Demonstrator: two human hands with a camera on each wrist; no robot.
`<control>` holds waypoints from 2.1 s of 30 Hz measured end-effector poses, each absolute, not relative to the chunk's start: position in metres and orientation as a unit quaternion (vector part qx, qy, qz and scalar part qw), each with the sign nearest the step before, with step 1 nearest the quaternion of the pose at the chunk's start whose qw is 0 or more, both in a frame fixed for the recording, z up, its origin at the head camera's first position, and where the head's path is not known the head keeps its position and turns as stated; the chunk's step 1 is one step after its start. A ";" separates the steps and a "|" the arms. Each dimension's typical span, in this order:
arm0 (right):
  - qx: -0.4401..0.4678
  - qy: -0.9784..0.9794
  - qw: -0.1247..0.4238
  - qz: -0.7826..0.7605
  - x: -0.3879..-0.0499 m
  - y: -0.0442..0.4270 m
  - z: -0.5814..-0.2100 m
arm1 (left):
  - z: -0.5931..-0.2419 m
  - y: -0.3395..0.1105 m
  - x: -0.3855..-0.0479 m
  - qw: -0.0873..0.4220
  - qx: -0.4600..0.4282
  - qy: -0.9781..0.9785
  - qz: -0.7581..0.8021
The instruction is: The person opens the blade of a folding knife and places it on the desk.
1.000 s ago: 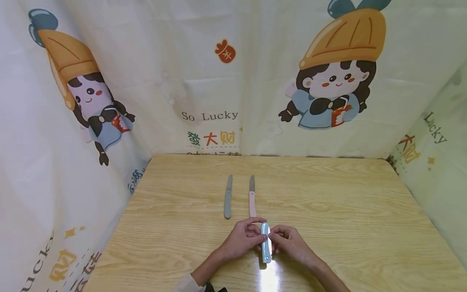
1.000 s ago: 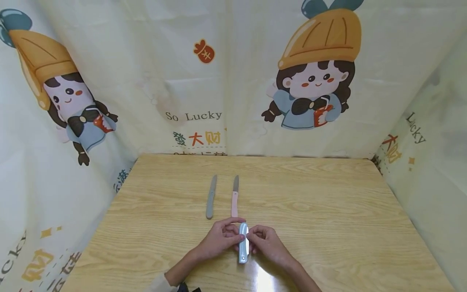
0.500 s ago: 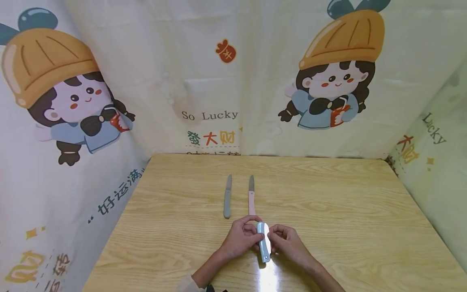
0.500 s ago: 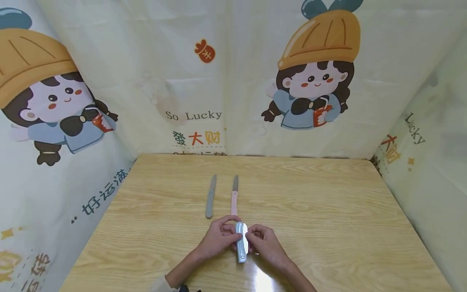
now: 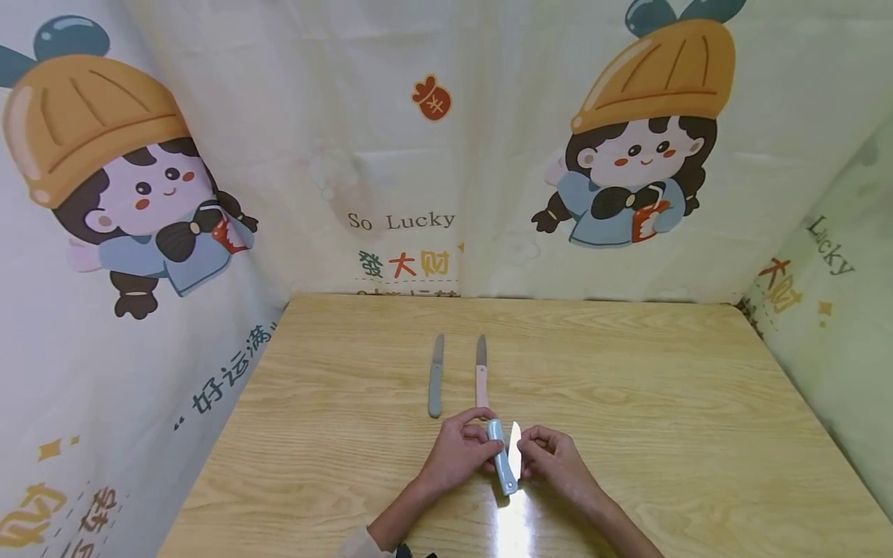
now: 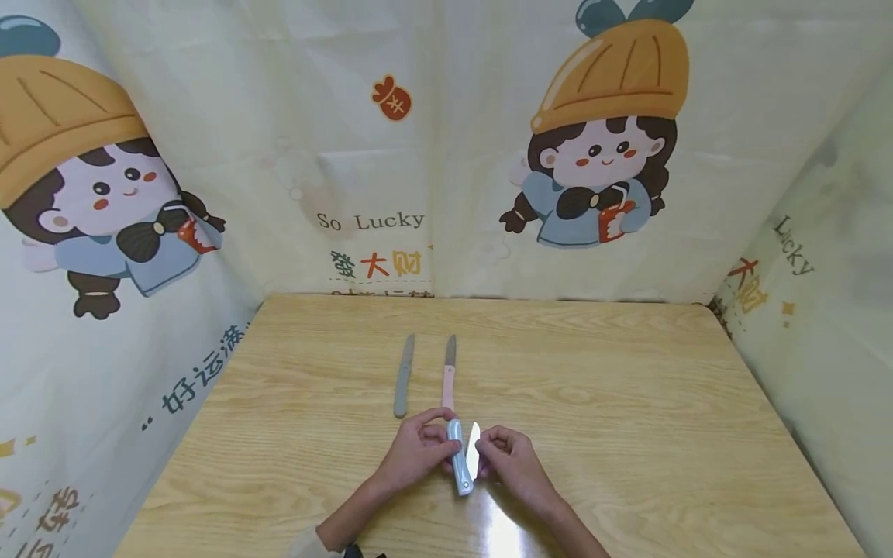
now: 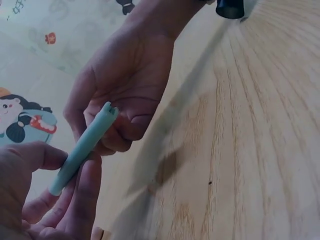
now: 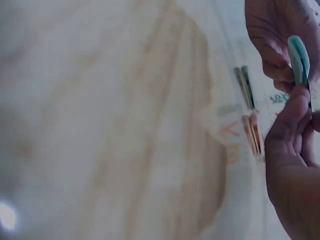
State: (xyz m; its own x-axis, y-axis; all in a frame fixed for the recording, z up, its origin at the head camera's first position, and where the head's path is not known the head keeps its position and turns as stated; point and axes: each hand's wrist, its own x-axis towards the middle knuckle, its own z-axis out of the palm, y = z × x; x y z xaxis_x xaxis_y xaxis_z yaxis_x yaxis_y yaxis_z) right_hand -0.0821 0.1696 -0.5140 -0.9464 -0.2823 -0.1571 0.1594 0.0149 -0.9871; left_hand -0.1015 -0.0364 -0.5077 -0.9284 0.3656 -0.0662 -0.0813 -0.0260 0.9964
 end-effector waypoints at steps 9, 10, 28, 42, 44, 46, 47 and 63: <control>-0.105 0.668 0.171 -0.716 -0.085 0.171 -0.513 | -0.504 -0.038 -0.099 0.172 0.134 0.668 0.711; -0.108 0.671 0.168 -0.714 -0.086 0.171 -0.512 | -0.503 -0.038 -0.100 0.171 0.136 0.671 0.708; -0.056 0.713 0.117 -0.689 -0.088 0.176 -0.508 | -0.499 -0.060 -0.111 0.110 0.279 0.766 0.569; -0.086 0.717 0.138 -0.678 -0.083 0.182 -0.510 | -0.508 -0.064 -0.123 -0.234 0.562 0.784 0.122; -0.084 0.720 0.142 -0.674 -0.083 0.182 -0.510 | -0.510 -0.065 -0.121 -0.251 0.565 0.776 0.126; -0.084 0.725 0.140 -0.670 -0.084 0.183 -0.510 | -0.511 -0.065 -0.119 -0.264 0.565 0.771 0.126; -0.083 0.728 0.137 -0.667 -0.085 0.183 -0.509 | -0.512 -0.065 -0.118 -0.265 0.564 0.771 0.128; 0.057 0.709 0.077 -0.699 -0.094 0.183 -0.504 | -0.514 -0.068 -0.111 -0.289 0.486 0.805 0.179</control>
